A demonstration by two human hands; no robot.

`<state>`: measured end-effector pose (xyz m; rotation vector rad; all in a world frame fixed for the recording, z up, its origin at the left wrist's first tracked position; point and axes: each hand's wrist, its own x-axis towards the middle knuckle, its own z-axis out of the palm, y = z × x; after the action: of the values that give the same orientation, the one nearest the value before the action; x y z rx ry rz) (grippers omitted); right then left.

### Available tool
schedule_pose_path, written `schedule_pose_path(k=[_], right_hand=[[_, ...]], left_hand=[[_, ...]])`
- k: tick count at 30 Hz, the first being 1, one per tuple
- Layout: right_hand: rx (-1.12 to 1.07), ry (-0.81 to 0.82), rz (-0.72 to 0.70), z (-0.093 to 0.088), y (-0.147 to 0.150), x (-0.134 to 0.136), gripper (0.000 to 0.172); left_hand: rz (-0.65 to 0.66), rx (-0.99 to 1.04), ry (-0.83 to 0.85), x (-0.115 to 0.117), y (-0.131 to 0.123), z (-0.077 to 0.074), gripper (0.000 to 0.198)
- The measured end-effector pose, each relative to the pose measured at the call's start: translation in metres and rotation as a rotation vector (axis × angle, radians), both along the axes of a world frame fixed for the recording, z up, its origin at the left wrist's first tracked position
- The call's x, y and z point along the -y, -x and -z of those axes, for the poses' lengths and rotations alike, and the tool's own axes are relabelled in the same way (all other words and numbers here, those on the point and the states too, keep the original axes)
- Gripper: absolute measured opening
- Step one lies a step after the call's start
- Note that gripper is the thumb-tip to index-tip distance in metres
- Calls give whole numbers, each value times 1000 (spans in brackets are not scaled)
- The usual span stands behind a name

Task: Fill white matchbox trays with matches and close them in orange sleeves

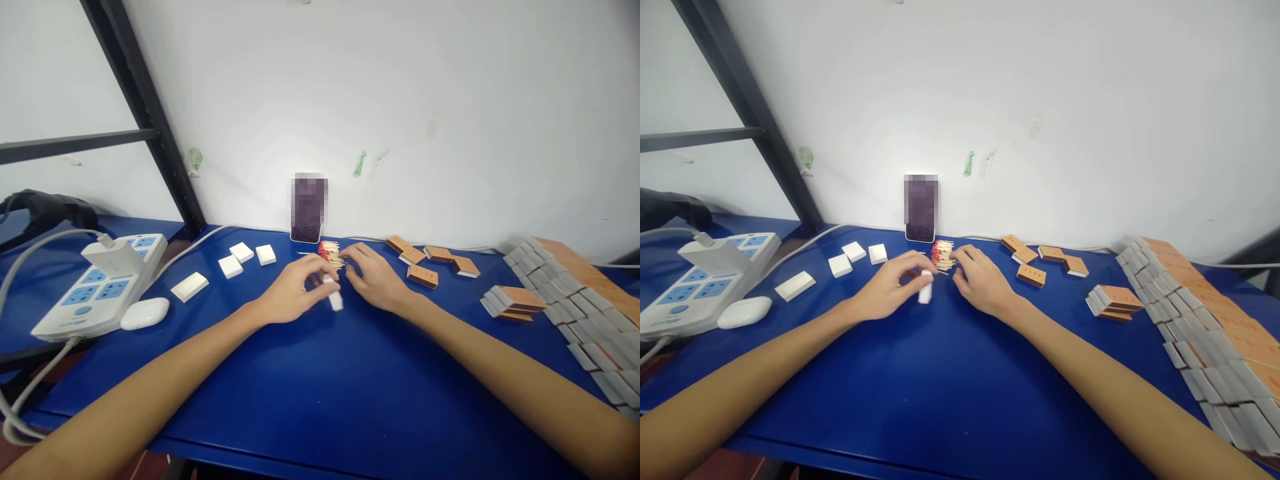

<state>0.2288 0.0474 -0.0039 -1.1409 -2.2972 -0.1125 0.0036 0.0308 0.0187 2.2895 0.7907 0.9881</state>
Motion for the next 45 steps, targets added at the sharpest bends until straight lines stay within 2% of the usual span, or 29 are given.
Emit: schedule_pose_path(k=[3,6,9,13,17,21,26,30,34,37,40,42,45], right_hand=[[-72,99,9,-11,17,-22,23],[95,258,-4,-29,38,-43,21],[286,306,56,-40,61,-58,18],[332,327,112,-40,82,-72,10],[321,339,124,-38,91,-80,13],[276,305,111,-39,82,-73,16],[115,298,67,-34,43,-44,20],[18,321,38,-25,20,-26,18],[-80,317,42,-9,17,-19,16],[-171,250,29,4,18,-17,21],[-185,109,-10,12,17,-16,22],[-154,32,-25,13,16,-17,18],[-124,8,-22,13,15,-19,13]], left_hand=[[102,-25,72,7,-4,4,17],[149,-141,20,8,-2,8,19],[187,-245,-26,7,0,10,23],[192,-357,-97,8,-1,11,24],[175,-388,-108,8,0,12,25],[183,-389,-109,6,2,12,27],[189,-379,-96,5,4,10,34],[187,-373,-113,7,2,10,34],[190,-355,-109,8,1,8,38],[106,-304,-107,3,4,7,35],[-130,-284,-156,-9,10,11,25],[-256,-356,-186,-18,14,15,22],[-294,-470,-193,-27,17,21,24]])
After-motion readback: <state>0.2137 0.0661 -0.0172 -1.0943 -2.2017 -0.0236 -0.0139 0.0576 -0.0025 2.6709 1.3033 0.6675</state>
